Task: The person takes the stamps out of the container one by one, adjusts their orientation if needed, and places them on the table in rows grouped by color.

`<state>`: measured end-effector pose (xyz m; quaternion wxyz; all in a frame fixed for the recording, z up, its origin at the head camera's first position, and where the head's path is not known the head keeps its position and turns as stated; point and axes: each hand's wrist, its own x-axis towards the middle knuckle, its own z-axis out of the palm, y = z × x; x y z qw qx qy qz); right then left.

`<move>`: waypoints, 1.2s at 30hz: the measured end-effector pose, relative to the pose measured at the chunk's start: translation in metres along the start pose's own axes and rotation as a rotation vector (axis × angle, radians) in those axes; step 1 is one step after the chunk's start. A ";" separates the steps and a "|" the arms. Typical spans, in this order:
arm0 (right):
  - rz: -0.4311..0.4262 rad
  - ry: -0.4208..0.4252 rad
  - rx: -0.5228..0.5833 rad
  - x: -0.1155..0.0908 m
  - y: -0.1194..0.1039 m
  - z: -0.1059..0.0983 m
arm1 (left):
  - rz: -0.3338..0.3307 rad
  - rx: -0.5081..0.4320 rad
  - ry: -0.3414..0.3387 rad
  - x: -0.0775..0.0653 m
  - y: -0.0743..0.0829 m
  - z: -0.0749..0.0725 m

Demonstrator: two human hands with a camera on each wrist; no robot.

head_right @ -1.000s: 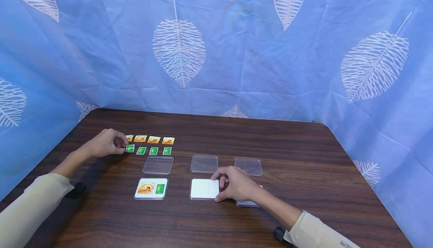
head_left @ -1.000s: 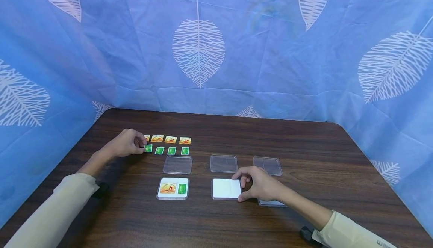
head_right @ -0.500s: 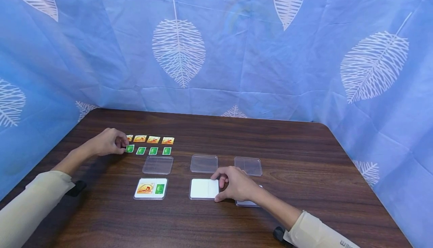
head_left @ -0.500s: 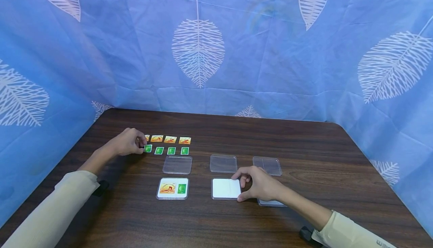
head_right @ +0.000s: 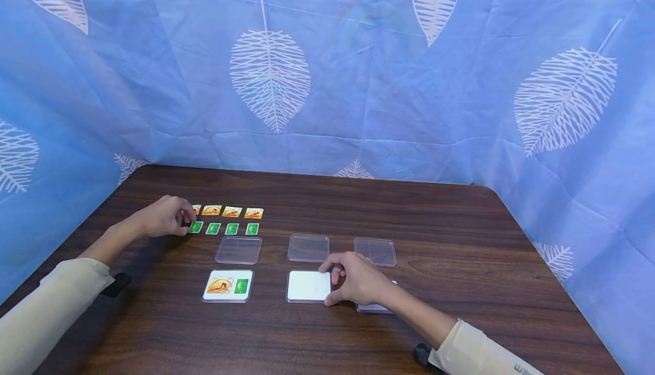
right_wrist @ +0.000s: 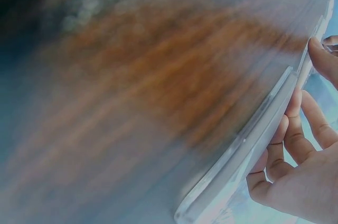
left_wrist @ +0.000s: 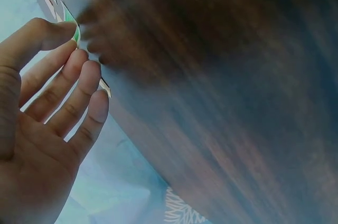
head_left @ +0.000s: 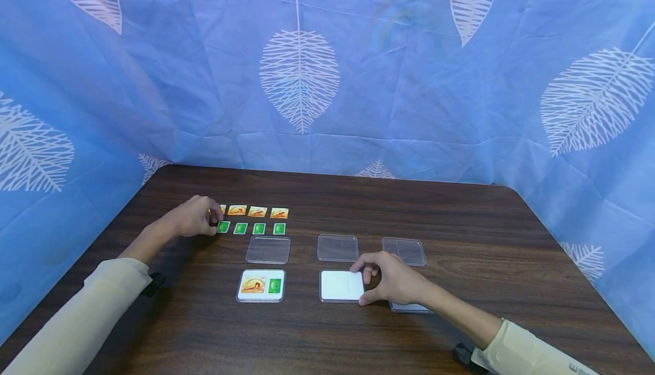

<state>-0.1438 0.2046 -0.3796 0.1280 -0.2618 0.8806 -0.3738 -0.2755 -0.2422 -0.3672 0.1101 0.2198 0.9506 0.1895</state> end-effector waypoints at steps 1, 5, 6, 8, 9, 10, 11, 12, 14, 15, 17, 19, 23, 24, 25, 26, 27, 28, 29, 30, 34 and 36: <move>0.000 0.000 -0.002 0.000 0.000 0.000 | 0.001 0.003 0.001 0.000 0.000 0.000; 0.000 0.003 -0.007 -0.001 0.000 0.000 | 0.003 0.011 0.011 -0.001 0.001 0.001; 0.000 0.003 -0.007 -0.001 0.000 0.000 | 0.004 0.013 0.012 -0.001 0.001 0.001; 0.001 0.003 -0.006 -0.001 0.000 0.000 | 0.006 0.016 0.013 -0.001 0.001 0.001; 0.002 0.003 -0.006 -0.001 0.000 0.000 | 0.007 0.017 0.012 -0.001 0.001 0.001; 0.004 0.002 -0.006 -0.001 -0.001 0.000 | 0.007 0.017 0.012 -0.002 0.001 0.001; 0.004 0.001 -0.005 -0.001 -0.001 0.000 | 0.008 0.016 0.012 -0.002 0.001 0.001; 0.005 0.000 -0.006 0.000 -0.001 0.000 | 0.009 0.015 0.011 -0.002 0.001 0.001; 0.005 -0.001 -0.008 0.000 -0.001 0.000 | 0.011 0.009 0.009 -0.003 0.001 0.000; 0.005 -0.003 -0.009 0.000 -0.001 0.000 | 0.015 0.007 0.009 -0.003 0.002 -0.001; 0.000 -0.004 -0.007 0.000 -0.001 0.000 | 0.021 -0.001 0.013 -0.004 0.002 -0.002; -0.003 -0.004 -0.006 0.001 -0.002 -0.001 | 0.024 -0.007 0.020 -0.005 0.002 -0.003; -0.009 -0.001 -0.011 0.001 -0.001 -0.001 | 0.028 -0.018 0.041 -0.007 0.004 -0.003; -0.009 -0.001 -0.012 0.001 -0.001 -0.001 | 0.028 -0.022 0.047 -0.008 0.005 -0.003; -0.011 0.000 -0.013 0.001 -0.001 -0.001 | 0.034 -0.030 0.054 -0.009 0.006 -0.002; -0.013 -0.001 -0.014 0.001 -0.001 -0.001 | 0.041 -0.037 0.063 -0.011 0.007 -0.001; -0.015 -0.001 -0.015 0.001 0.000 -0.001 | 0.058 -0.045 0.072 -0.012 0.008 -0.001; -0.017 -0.002 -0.015 0.000 0.000 -0.001 | 0.072 -0.054 0.082 -0.014 0.010 0.000; -0.019 -0.003 -0.014 0.000 0.000 -0.001 | 0.087 -0.066 0.090 -0.015 0.012 0.000; -0.020 -0.003 -0.013 0.000 0.001 -0.001 | 0.102 -0.077 0.097 -0.016 0.013 0.001; -0.020 -0.004 -0.010 -0.001 0.001 -0.001 | 0.150 -0.106 0.104 -0.021 0.023 0.001; -0.017 -0.001 -0.014 -0.001 0.002 -0.001 | 0.160 -0.111 0.098 -0.022 0.029 0.001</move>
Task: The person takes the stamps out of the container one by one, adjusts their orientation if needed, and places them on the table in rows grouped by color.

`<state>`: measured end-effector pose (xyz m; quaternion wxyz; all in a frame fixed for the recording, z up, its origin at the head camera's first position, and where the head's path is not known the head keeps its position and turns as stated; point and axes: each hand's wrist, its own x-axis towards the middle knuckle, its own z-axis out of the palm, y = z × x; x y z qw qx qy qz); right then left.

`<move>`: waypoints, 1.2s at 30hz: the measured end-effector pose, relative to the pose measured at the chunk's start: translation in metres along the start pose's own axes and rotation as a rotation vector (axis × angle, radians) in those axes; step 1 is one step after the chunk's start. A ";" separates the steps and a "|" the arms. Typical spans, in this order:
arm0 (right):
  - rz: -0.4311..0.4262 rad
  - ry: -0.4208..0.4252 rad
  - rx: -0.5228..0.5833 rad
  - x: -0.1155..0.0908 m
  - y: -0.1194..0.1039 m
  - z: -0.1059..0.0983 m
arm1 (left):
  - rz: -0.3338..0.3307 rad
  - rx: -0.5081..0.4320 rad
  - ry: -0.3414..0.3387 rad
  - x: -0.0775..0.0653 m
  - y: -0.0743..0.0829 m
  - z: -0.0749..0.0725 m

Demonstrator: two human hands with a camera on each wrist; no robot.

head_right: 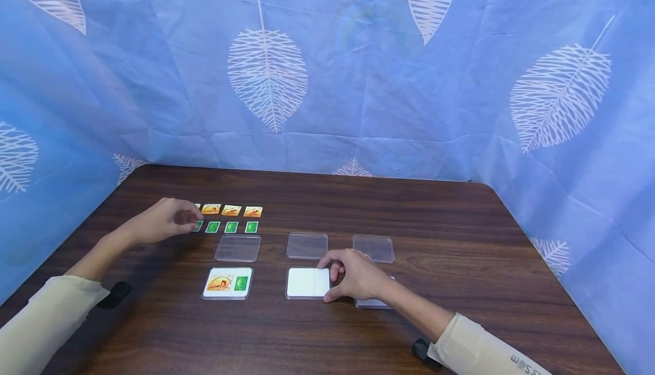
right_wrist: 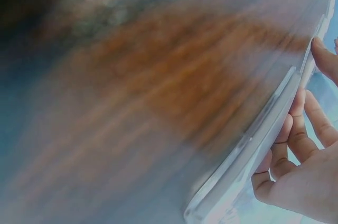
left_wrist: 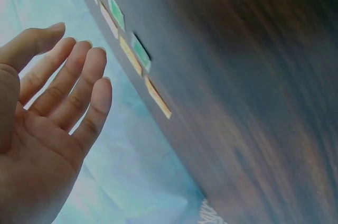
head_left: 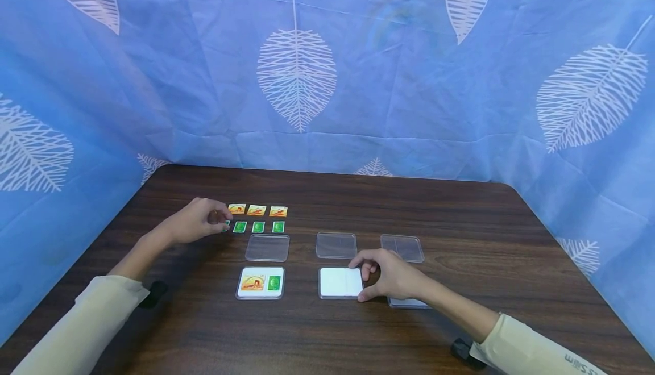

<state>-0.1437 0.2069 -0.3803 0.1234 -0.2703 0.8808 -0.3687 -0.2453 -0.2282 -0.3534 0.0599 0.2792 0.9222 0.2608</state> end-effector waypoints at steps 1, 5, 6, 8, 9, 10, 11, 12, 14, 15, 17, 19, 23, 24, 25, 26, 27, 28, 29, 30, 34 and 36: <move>0.002 0.001 -0.003 0.000 0.000 0.000 | 0.002 -0.002 -0.004 0.000 0.002 0.000; 0.010 -0.002 -0.015 0.002 0.000 0.000 | 0.003 -0.003 -0.014 -0.001 0.009 -0.001; 0.014 -0.005 -0.014 0.002 -0.001 0.000 | 0.005 -0.002 -0.014 -0.002 0.010 -0.001; 0.016 -0.012 -0.014 0.003 -0.001 -0.001 | 0.011 -0.003 -0.014 -0.003 0.013 0.000; 0.016 -0.017 -0.011 0.003 -0.001 -0.001 | 0.014 -0.001 -0.014 -0.004 0.014 0.000; 0.014 -0.025 -0.007 0.004 -0.002 -0.002 | 0.017 0.002 -0.015 -0.005 0.015 0.001; 0.014 -0.033 -0.005 0.004 -0.002 -0.003 | 0.020 0.008 -0.016 -0.005 0.017 0.002; 0.013 -0.041 -0.006 0.004 -0.003 -0.004 | 0.024 0.014 -0.016 -0.006 0.019 0.002; 0.012 -0.059 -0.019 0.005 -0.005 -0.007 | 0.025 0.030 -0.015 -0.006 0.024 0.004; 0.018 -0.065 -0.030 0.005 -0.007 -0.008 | 0.028 0.041 -0.012 -0.007 0.026 0.005; 0.025 -0.070 -0.066 0.006 -0.012 -0.011 | 0.032 0.053 -0.007 -0.007 0.032 0.006; 0.025 -0.062 -0.109 0.008 -0.018 -0.013 | 0.040 0.055 -0.004 -0.008 0.038 0.008; -0.009 -0.039 -0.139 0.013 -0.032 -0.008 | 0.056 0.038 -0.009 -0.009 0.048 0.013; -0.021 -0.033 -0.137 0.015 -0.036 -0.006 | 0.059 0.035 -0.009 -0.009 0.050 0.014; -0.028 -0.032 -0.130 0.018 -0.040 -0.005 | 0.061 0.031 -0.010 -0.009 0.051 0.015; -0.032 -0.033 -0.124 0.020 -0.044 -0.003 | 0.061 0.030 -0.008 -0.008 0.053 0.016; -0.037 -0.033 -0.121 0.023 -0.047 -0.001 | 0.062 0.030 -0.005 -0.008 0.054 0.017; -0.040 -0.031 -0.122 0.027 -0.050 0.000 | 0.062 0.027 -0.003 -0.007 0.056 0.017; -0.044 -0.028 -0.121 0.030 -0.053 0.002 | 0.059 0.025 0.002 -0.006 0.057 0.017; -0.050 -0.026 -0.123 0.032 -0.056 0.004 | 0.056 0.023 0.008 -0.006 0.059 0.018; -0.064 -0.025 -0.138 0.043 -0.063 0.015 | 0.048 0.005 0.033 -0.004 0.062 0.019; -0.071 -0.043 -0.139 0.047 -0.067 0.021 | 0.046 -0.002 0.045 -0.004 0.063 0.019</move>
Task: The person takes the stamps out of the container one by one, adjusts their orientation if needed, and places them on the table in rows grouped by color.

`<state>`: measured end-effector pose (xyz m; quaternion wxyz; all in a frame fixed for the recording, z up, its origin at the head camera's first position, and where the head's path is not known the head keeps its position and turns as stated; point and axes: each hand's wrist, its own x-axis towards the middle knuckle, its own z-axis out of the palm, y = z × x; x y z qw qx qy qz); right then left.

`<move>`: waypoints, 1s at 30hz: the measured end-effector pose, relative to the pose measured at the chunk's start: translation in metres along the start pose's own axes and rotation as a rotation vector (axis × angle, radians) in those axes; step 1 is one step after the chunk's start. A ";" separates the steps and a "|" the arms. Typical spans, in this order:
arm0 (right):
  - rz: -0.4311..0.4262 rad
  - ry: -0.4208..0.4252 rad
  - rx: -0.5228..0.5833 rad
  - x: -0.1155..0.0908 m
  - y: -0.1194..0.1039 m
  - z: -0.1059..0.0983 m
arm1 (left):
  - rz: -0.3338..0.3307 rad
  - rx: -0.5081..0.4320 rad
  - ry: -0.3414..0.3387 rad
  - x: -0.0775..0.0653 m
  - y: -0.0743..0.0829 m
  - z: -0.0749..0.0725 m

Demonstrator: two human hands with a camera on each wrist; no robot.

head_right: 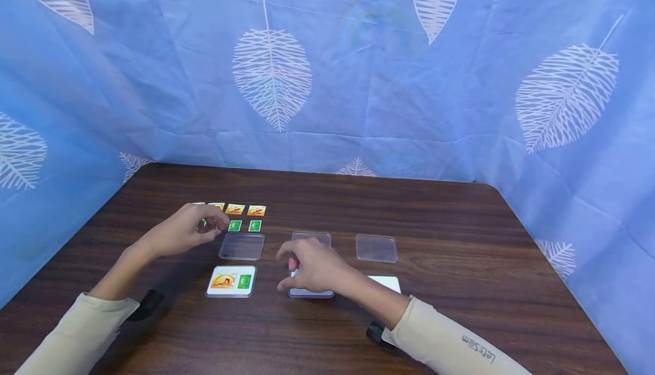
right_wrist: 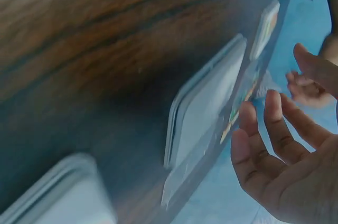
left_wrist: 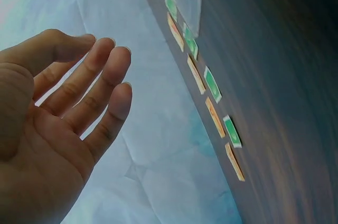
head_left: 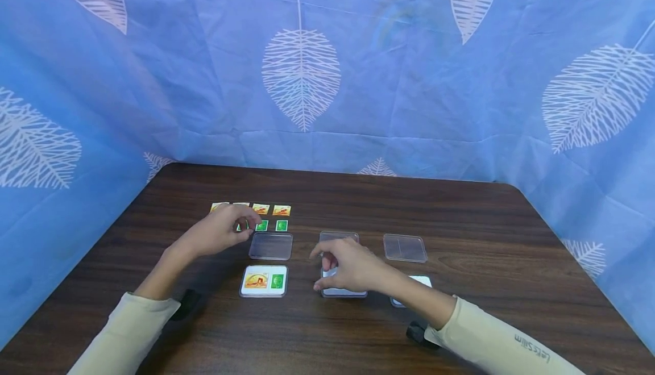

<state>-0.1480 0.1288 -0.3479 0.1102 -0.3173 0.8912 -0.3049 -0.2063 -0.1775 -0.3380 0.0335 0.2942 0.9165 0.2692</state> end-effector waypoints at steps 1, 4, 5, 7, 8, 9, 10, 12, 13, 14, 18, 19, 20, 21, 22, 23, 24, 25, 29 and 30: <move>0.000 -0.012 -0.003 0.003 -0.002 0.003 | 0.001 -0.004 0.003 0.000 0.000 0.000; -0.003 -0.041 -0.004 0.010 -0.006 0.010 | 0.003 0.016 0.018 0.001 -0.001 0.001; 0.000 -0.046 -0.009 0.013 -0.008 0.012 | 0.001 0.021 0.022 0.002 -0.001 0.001; 0.010 -0.053 -0.019 0.017 -0.011 0.015 | -0.011 0.033 0.030 0.002 -0.001 0.001; 0.016 -0.056 -0.022 0.020 -0.012 0.017 | -0.015 0.041 0.033 0.002 -0.002 0.000; 0.025 -0.060 -0.027 0.022 -0.014 0.018 | -0.024 0.040 0.038 0.003 -0.002 0.000; 0.034 -0.065 -0.036 0.024 -0.016 0.019 | -0.028 0.038 0.041 0.003 -0.002 0.000; 0.049 -0.075 -0.065 0.028 -0.019 0.021 | -0.033 0.035 0.044 0.003 -0.003 0.000; 0.058 -0.079 -0.080 0.030 -0.021 0.022 | -0.031 0.035 0.044 0.003 -0.002 -0.001; 0.065 -0.084 -0.101 0.032 -0.022 0.023 | -0.029 0.033 0.043 0.003 -0.003 -0.001; 0.086 -0.092 -0.188 0.038 -0.026 0.027 | -0.018 0.024 0.030 0.003 -0.003 -0.001; 0.088 -0.093 -0.208 0.040 -0.027 0.028 | -0.016 0.022 0.025 0.003 -0.003 -0.001; 0.089 -0.094 -0.224 0.042 -0.027 0.029 | -0.013 0.021 0.021 0.003 -0.004 -0.001; 0.091 -0.093 -0.240 0.044 -0.028 0.030 | -0.010 0.022 0.017 0.003 -0.004 -0.001; 0.090 -0.093 -0.253 0.046 -0.028 0.031 | -0.008 0.022 0.013 0.003 -0.004 -0.001; 0.088 -0.093 -0.265 0.047 -0.029 0.032 | -0.006 0.023 0.010 0.003 -0.004 -0.001; 0.087 -0.092 -0.269 0.049 -0.029 0.033 | -0.004 0.024 0.007 0.003 -0.004 0.000; 0.086 -0.091 -0.270 0.050 -0.029 0.034 | -0.004 0.024 0.003 0.003 -0.004 0.000; 0.084 -0.095 -0.278 0.052 -0.030 0.037 | -0.013 0.011 -0.028 0.003 -0.004 0.001; 0.082 -0.096 -0.281 0.053 -0.030 0.038 | -0.014 0.009 -0.033 0.003 -0.004 0.001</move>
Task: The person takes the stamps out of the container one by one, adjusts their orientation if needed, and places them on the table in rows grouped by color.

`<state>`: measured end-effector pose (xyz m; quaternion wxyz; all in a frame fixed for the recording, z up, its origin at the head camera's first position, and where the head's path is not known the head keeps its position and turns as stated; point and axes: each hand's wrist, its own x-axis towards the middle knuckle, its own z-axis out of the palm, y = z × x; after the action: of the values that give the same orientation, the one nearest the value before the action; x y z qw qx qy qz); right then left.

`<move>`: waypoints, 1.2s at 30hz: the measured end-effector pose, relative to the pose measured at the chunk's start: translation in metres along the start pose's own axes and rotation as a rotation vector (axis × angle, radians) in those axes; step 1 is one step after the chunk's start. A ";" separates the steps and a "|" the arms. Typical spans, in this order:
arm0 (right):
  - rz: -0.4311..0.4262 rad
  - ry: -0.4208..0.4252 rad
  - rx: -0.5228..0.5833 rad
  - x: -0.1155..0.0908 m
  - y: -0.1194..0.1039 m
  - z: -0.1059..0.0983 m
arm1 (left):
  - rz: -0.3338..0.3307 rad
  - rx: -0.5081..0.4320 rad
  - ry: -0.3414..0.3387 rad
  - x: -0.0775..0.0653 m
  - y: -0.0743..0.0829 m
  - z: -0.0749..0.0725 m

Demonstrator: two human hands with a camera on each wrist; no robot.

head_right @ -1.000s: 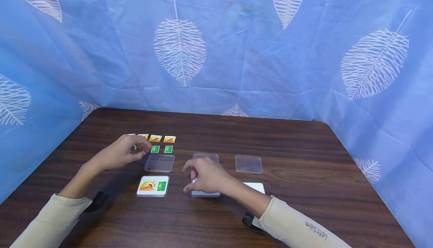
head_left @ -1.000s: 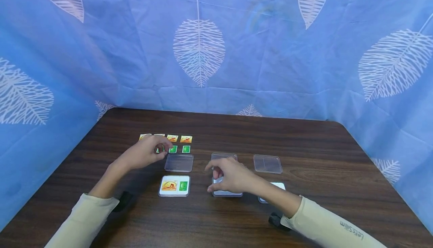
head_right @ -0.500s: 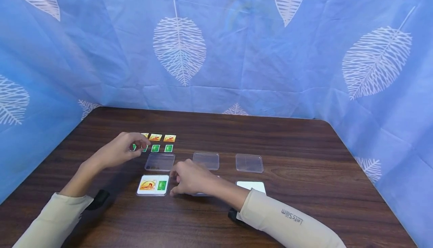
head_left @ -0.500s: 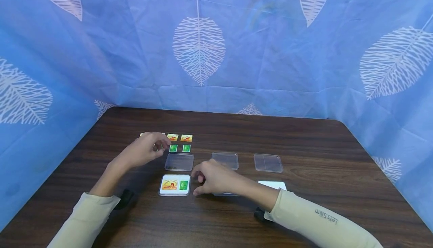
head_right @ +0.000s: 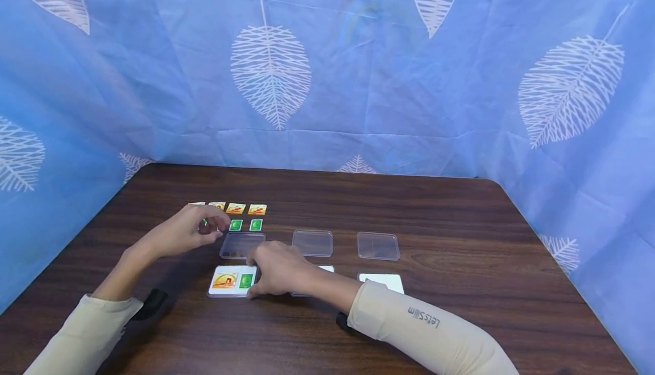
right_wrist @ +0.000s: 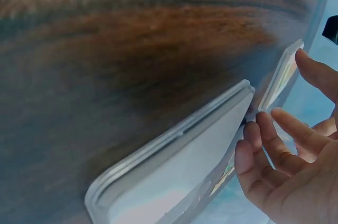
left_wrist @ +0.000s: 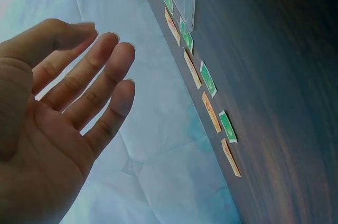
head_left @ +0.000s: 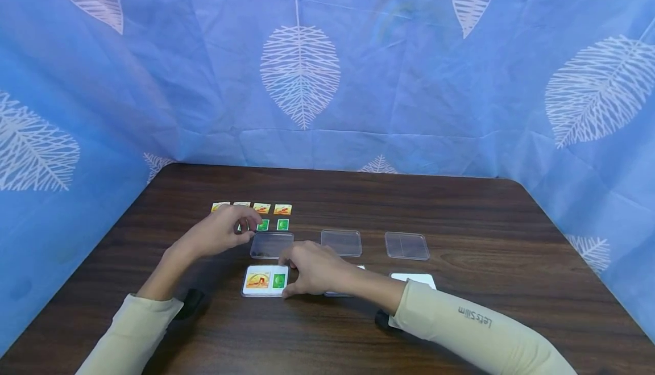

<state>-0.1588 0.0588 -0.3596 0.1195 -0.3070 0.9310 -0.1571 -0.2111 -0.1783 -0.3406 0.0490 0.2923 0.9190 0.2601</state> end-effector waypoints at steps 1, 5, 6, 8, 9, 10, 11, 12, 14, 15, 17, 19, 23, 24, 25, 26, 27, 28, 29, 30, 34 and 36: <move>-0.003 -0.001 -0.005 0.000 0.000 0.000 | 0.000 -0.003 -0.002 0.000 0.000 0.000; -0.018 0.001 -0.017 0.000 0.000 0.002 | 0.013 0.003 0.015 0.000 0.001 0.000; -0.018 0.002 -0.019 0.000 0.000 0.002 | 0.017 0.006 0.020 0.000 0.001 0.000; -0.016 0.006 -0.023 0.001 -0.001 0.002 | 0.019 0.008 0.020 0.001 0.001 0.000; -0.013 0.006 -0.024 0.001 -0.001 0.003 | 0.020 0.009 0.019 0.001 0.001 0.000; -0.011 0.010 -0.026 0.001 -0.001 0.003 | 0.020 0.008 0.017 0.001 0.001 0.000; -0.010 0.014 -0.024 0.002 -0.001 0.004 | 0.021 0.006 0.015 0.001 0.001 0.000; -0.010 0.020 -0.023 0.002 -0.001 0.005 | 0.021 0.005 0.013 0.001 0.001 0.001; -0.010 0.031 -0.017 0.002 0.000 0.006 | 0.021 0.002 0.012 0.001 0.000 0.001; -0.010 0.036 -0.011 0.002 0.000 0.007 | 0.022 0.002 0.010 0.001 0.000 0.001; -0.011 0.046 0.005 0.002 0.000 0.008 | 0.019 0.004 0.009 0.000 0.001 0.001; -0.012 0.056 0.025 0.002 0.001 0.010 | 0.013 0.010 0.009 0.000 0.001 0.001; -0.002 0.064 0.099 0.002 0.003 0.012 | 0.009 0.020 0.011 -0.001 0.001 0.001; 0.001 0.066 0.126 0.002 0.004 0.013 | 0.008 0.021 0.010 -0.001 0.002 0.001; 0.003 0.066 0.154 0.002 0.004 0.013 | 0.008 0.023 0.010 -0.001 0.002 0.001; 0.006 0.065 0.182 0.001 0.005 0.014 | 0.008 0.024 0.009 -0.001 0.002 0.001; 0.007 0.066 0.210 0.001 0.006 0.014 | 0.008 0.023 0.007 -0.001 0.002 0.001; 0.008 0.065 0.234 0.001 0.006 0.015 | 0.007 0.022 0.002 -0.002 0.002 0.002; 0.010 0.066 0.252 0.001 0.007 0.015 | 0.007 0.022 -0.001 -0.002 0.002 0.002; 0.011 0.066 0.265 0.001 0.007 0.015 | 0.007 0.021 -0.004 -0.002 0.002 0.002; -0.001 0.078 0.304 0.001 0.009 0.017 | 0.004 0.015 -0.014 -0.001 0.001 0.002; -0.012 0.084 0.313 0.001 0.009 0.017 | 0.001 0.017 -0.015 -0.001 0.001 0.002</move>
<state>-0.1588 0.0614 -0.3788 0.1261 -0.2836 0.8973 -0.3138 -0.2092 -0.1776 -0.3425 0.0534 0.2950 0.9206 0.2503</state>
